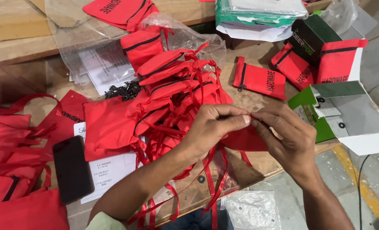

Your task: The person threads red ribbon straps through the side slots of small red zippered pouches, using a small metal clip to feed the ribbon through, then arranges the finished pouches on the work table with the others.

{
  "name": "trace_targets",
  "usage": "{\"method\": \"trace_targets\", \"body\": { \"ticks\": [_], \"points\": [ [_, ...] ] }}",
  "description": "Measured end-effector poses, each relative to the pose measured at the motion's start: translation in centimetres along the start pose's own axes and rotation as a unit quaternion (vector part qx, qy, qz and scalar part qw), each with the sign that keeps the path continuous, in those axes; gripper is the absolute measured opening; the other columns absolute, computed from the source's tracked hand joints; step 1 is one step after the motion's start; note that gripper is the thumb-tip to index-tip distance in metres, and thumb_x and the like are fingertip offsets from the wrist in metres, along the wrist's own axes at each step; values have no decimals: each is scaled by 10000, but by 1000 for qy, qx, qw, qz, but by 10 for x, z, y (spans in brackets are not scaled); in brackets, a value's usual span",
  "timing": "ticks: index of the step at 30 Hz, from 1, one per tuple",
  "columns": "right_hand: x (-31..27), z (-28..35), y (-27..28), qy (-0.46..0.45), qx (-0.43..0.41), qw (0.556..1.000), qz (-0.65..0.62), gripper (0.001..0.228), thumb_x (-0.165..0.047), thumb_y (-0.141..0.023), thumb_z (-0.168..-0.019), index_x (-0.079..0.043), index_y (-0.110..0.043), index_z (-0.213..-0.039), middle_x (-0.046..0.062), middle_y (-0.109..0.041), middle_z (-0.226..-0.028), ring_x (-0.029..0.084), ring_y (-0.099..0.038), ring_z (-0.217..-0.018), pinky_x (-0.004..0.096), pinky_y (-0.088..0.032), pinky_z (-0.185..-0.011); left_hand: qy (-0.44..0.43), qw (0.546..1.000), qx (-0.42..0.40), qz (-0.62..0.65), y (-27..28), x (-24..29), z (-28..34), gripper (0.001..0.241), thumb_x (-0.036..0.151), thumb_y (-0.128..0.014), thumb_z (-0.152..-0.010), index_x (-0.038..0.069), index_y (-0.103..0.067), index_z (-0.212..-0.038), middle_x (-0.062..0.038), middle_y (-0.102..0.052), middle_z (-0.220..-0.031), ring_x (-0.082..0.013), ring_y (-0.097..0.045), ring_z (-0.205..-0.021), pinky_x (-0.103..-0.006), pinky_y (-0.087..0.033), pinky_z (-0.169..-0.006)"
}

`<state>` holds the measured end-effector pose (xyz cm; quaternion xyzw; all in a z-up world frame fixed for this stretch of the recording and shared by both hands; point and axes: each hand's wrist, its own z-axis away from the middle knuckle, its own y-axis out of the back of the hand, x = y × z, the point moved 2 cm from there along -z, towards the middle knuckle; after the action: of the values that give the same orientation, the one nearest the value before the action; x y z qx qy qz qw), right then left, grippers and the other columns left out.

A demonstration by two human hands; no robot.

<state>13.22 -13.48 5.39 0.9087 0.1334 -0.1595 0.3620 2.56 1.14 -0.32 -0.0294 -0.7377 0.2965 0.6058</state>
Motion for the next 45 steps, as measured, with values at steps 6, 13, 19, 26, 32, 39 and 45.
{"method": "trace_targets", "body": {
  "ticks": [6,13,19,26,32,39,45],
  "points": [
    [4,5,1,-2,-15,1000,24,202,73,-757,-843,23,-693,-1028,120,-697,-983,237,-688,-917,338,-549,-821,-45,968,32,-246,0,3,5,237,170,-760,-961,-21,-815,-1091,-73,-732,-848,-77,-528,-724,-247,-429,-628],
    [1,1,2,-133,11,975,-180,275,3,-737,-841,-18,-642,-1099,68,-693,-1076,150,-673,-940,264,-569,-817,-74,988,-23,-135,2,3,5,252,196,-733,-975,-11,-770,-1114,-19,-773,-956,-36,-661,-863,-214,-537,-782],
    [5,4,0,-50,5,997,-58,177,91,-744,-857,36,-690,-1016,105,-718,-1012,187,-710,-935,279,-572,-814,-83,985,-26,-150,-4,5,5,240,188,-740,-980,-13,-774,-1105,-45,-763,-913,-53,-648,-759,-217,-523,-687],
    [23,15,-1,-56,86,995,2,211,217,-636,-836,27,-647,-926,114,-746,-998,163,-725,-854,254,-602,-724,-179,930,39,-319,-11,22,17,185,173,-736,-957,7,-789,-1018,-73,-778,-809,-122,-763,-619,-231,-565,-473],
    [18,16,-3,-95,85,992,25,265,228,-577,-790,30,-634,-958,109,-731,-932,142,-696,-791,268,-565,-699,48,972,-66,-222,0,20,13,311,244,-654,-1011,-34,-707,-1140,-73,-736,-846,-148,-766,-669,-219,-542,-488],
    [6,20,-1,-78,79,993,51,301,211,-570,-801,4,-647,-1006,95,-699,-925,153,-683,-754,271,-549,-650,90,992,-48,77,3,1,11,280,238,-653,-1059,-30,-698,-1130,-39,-642,-886,-11,-486,-549,-165,-341,-443],
    [-25,10,8,80,15,978,191,346,125,-674,-631,-9,-691,-949,125,-685,-944,299,-664,-796,411,-534,-680,5,1000,-1,29,-19,-7,7,276,206,-673,-1039,-6,-740,-1202,-7,-697,-921,2,-465,-641,-162,-358,-537]
  ]
}}
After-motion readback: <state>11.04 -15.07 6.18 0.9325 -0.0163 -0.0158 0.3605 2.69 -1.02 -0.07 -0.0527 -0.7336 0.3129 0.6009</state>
